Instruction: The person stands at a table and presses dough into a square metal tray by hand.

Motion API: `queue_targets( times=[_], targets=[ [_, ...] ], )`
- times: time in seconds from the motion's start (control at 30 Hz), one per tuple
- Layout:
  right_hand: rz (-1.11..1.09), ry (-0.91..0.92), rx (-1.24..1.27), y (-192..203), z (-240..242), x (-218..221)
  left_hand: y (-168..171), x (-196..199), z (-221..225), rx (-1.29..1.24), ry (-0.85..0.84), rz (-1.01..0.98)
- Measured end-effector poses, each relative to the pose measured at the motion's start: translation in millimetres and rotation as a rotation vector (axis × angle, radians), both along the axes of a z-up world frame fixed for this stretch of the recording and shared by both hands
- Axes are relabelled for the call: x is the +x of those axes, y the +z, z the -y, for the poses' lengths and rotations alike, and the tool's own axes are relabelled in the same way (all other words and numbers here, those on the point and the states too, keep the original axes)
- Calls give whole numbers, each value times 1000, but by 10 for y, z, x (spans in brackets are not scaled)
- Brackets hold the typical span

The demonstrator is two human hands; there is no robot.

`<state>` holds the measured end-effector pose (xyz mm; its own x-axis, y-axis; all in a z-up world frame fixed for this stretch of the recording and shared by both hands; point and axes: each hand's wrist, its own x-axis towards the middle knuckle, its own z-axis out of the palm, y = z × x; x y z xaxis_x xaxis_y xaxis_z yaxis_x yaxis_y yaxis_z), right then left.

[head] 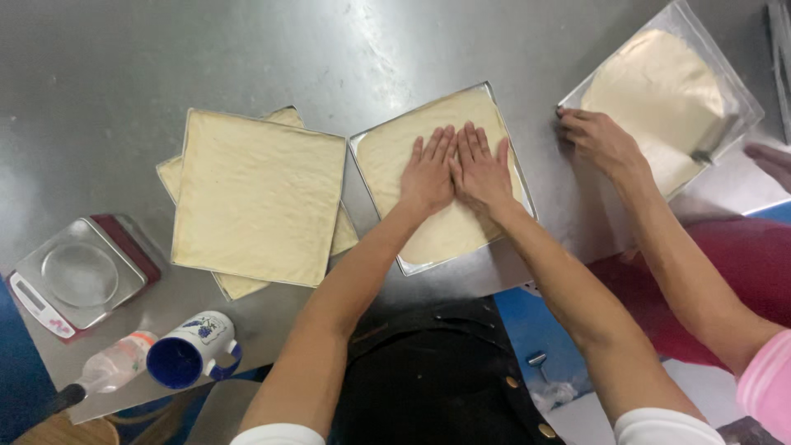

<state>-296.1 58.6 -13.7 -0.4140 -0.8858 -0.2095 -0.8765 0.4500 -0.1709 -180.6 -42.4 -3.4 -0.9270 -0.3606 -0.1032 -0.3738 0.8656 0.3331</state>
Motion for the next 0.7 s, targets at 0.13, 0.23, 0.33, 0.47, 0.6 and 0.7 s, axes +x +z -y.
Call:
queue_targets(
  times=[0.13, 0.23, 0.33, 0.47, 0.6, 0.7],
  targets=[
    [85, -102, -53, 111, -187, 48, 82, -111, 85, 13, -86, 267],
    [-44, -104, -239, 86, -305, 332, 155, 247, -3, -38, -40, -32],
    [5, -98, -218, 43, -670, 824, 102, 796, -204, -35, -55, -163],
    [193, -190, -56, 291, -856, 814, 157, 939, -328, 31, -40, -78],
    [-31, -80, -68, 339, -776, 686, 178, 671, -407, 84, -29, -82],
    [-43, -51, -51, 283, -719, 552, 146, 371, -343, 105, -86, 25]
  ],
)
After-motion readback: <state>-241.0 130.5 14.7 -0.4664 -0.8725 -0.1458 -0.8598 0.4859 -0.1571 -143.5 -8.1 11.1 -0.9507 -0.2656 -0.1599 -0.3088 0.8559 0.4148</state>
